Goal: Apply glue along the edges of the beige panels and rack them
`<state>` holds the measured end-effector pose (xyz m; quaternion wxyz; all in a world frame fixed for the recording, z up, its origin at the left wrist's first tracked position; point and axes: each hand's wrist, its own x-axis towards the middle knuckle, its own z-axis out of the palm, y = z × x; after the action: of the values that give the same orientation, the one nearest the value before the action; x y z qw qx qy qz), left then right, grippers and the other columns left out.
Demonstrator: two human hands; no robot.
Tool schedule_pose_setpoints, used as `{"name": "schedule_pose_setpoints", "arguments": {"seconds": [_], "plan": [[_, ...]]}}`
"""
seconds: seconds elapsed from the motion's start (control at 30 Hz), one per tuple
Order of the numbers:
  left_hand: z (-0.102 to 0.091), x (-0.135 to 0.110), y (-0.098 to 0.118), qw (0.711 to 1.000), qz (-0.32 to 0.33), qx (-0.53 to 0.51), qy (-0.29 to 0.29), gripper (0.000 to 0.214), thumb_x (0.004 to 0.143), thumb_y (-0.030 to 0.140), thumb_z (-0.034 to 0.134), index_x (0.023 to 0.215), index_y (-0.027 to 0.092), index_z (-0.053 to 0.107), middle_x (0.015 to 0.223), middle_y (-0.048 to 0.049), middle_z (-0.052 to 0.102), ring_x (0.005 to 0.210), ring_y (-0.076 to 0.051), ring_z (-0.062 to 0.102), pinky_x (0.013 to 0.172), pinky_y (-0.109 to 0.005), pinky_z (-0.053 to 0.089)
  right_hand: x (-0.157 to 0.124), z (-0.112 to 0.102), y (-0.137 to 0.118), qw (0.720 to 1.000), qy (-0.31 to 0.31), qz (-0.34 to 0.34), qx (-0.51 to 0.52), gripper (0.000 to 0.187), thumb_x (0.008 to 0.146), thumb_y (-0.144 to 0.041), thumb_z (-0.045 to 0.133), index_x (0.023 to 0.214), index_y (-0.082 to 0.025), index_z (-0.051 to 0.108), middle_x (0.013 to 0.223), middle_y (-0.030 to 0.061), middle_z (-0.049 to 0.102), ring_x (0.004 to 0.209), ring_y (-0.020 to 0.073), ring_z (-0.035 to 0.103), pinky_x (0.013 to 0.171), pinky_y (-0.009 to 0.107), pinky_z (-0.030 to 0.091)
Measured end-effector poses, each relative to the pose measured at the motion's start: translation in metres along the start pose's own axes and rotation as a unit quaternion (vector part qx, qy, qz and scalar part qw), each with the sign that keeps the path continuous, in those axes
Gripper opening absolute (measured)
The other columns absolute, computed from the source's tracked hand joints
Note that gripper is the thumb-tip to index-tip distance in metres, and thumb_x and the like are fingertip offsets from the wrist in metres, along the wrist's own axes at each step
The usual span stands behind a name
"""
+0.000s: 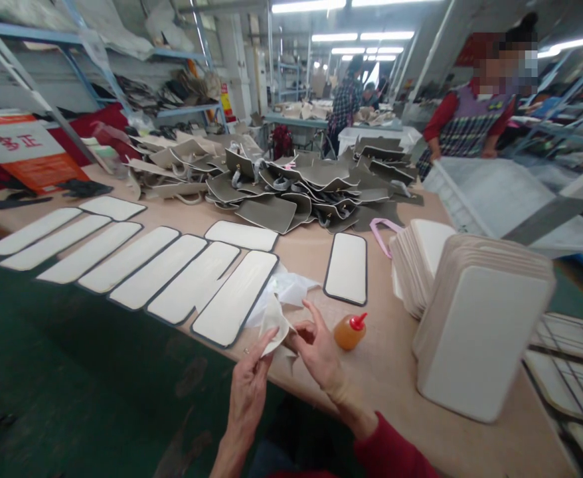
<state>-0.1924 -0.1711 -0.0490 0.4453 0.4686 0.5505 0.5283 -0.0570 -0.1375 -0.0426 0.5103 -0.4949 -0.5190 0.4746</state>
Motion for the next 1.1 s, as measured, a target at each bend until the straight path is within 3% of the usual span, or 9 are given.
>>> {"name": "schedule_pose_setpoints", "arguments": {"seconds": [0.1, 0.17, 0.23, 0.33, 0.43, 0.53, 0.73, 0.93, 1.1], "plan": [[-0.019, 0.001, 0.004, 0.979, -0.060, -0.113, 0.157, 0.019, 0.074, 0.031, 0.066, 0.086, 0.019, 0.073, 0.091, -0.0039, 0.074, 0.096, -0.022, 0.065, 0.092, -0.034, 0.047, 0.011, -0.018, 0.016, 0.998, 0.064, -0.024, -0.016, 0.062, 0.074, -0.021, 0.057, 0.133, -0.017, 0.037, 0.070, -0.0022, 0.065, 0.066, 0.0152, 0.062, 0.067, 0.029, 0.051], [-0.037, 0.004, 0.011, 0.922, -0.095, -0.224, 0.301, 0.011, 0.079, 0.024, 0.060, 0.081, 0.018, 0.070, 0.076, 0.0002, 0.072, 0.075, -0.015, 0.066, 0.080, -0.028, 0.052, 0.018, -0.030, 0.024, 0.994, 0.102, -0.021, -0.034, 0.064, 0.073, -0.021, 0.056, 0.134, -0.015, 0.036, 0.067, -0.0027, 0.064, 0.062, 0.0153, 0.061, 0.063, 0.029, 0.051], [-0.053, 0.005, 0.017, 0.886, -0.112, -0.290, 0.345, 0.010, 0.080, 0.017, 0.058, 0.078, 0.016, 0.068, 0.069, 0.0015, 0.070, 0.061, -0.010, 0.063, 0.068, -0.021, 0.053, 0.021, -0.036, 0.026, 0.995, 0.086, -0.012, -0.040, 0.066, 0.070, -0.023, 0.059, 0.132, -0.013, 0.038, 0.072, 0.0003, 0.066, 0.065, 0.0175, 0.063, 0.064, 0.032, 0.052], [-0.060, 0.000, 0.017, 0.893, -0.128, -0.311, 0.300, 0.006, 0.076, 0.017, 0.063, 0.077, 0.013, 0.068, 0.068, -0.0002, 0.070, 0.057, -0.010, 0.062, 0.058, -0.018, 0.052, 0.010, -0.033, 0.011, 0.993, 0.057, -0.052, -0.088, 0.069, 0.068, -0.027, 0.068, 0.132, -0.016, 0.043, 0.113, 0.0122, 0.065, 0.100, 0.0250, 0.062, 0.086, 0.043, 0.050], [-0.055, -0.007, 0.009, 0.895, -0.113, -0.319, 0.290, 0.017, 0.066, 0.024, 0.074, 0.077, 0.013, 0.068, 0.070, -0.0012, 0.071, 0.061, -0.012, 0.063, 0.056, -0.019, 0.054, -0.011, -0.031, -0.019, 0.963, 0.116, -0.167, -0.178, 0.060, 0.079, -0.027, 0.062, 0.135, -0.020, 0.041, 0.139, 0.0114, 0.048, 0.127, 0.0257, 0.044, 0.107, 0.049, 0.034], [-0.049, -0.013, 0.007, 0.903, -0.092, -0.327, 0.263, 0.035, 0.054, 0.033, 0.083, 0.079, 0.013, 0.069, 0.073, -0.0019, 0.071, 0.062, -0.013, 0.063, 0.056, -0.021, 0.055, -0.026, -0.030, -0.047, 0.940, 0.147, -0.234, -0.202, 0.039, 0.085, -0.023, 0.055, 0.125, -0.024, 0.054, 0.128, 0.0074, 0.058, 0.122, 0.0221, 0.050, 0.107, 0.043, 0.037], [-0.025, -0.022, 0.027, 0.910, -0.094, -0.369, 0.161, 0.041, 0.059, 0.036, 0.082, 0.094, 0.017, 0.071, 0.088, -0.0050, 0.071, 0.075, -0.017, 0.066, 0.061, -0.022, 0.055, -0.029, -0.003, -0.055, 0.948, -0.152, -0.236, -0.150, 0.029, 0.089, -0.014, 0.048, 0.111, -0.024, 0.066, 0.108, 0.0051, 0.070, 0.104, 0.0179, 0.062, 0.094, 0.034, 0.048], [-0.021, -0.032, 0.038, 0.883, -0.091, -0.445, 0.123, 0.030, 0.064, 0.034, 0.077, 0.088, 0.017, 0.074, 0.093, -0.0071, 0.072, 0.086, -0.022, 0.066, 0.074, -0.032, 0.057, -0.030, 0.010, -0.035, 0.952, -0.142, -0.240, -0.124, 0.034, 0.089, -0.011, 0.047, 0.115, -0.027, 0.062, 0.110, 0.0032, 0.068, 0.105, 0.0176, 0.058, 0.094, 0.035, 0.047], [-0.024, -0.028, 0.043, 0.843, -0.145, -0.512, 0.080, 0.039, 0.071, 0.050, 0.065, 0.082, 0.013, 0.073, 0.090, -0.0126, 0.073, 0.087, -0.027, 0.067, 0.074, -0.035, 0.057, -0.036, 0.012, -0.033, 0.951, -0.127, -0.243, -0.144, 0.045, 0.083, -0.004, 0.050, 0.121, -0.028, 0.059, 0.112, 0.0039, 0.065, 0.106, 0.0174, 0.056, 0.094, 0.032, 0.046]]}}
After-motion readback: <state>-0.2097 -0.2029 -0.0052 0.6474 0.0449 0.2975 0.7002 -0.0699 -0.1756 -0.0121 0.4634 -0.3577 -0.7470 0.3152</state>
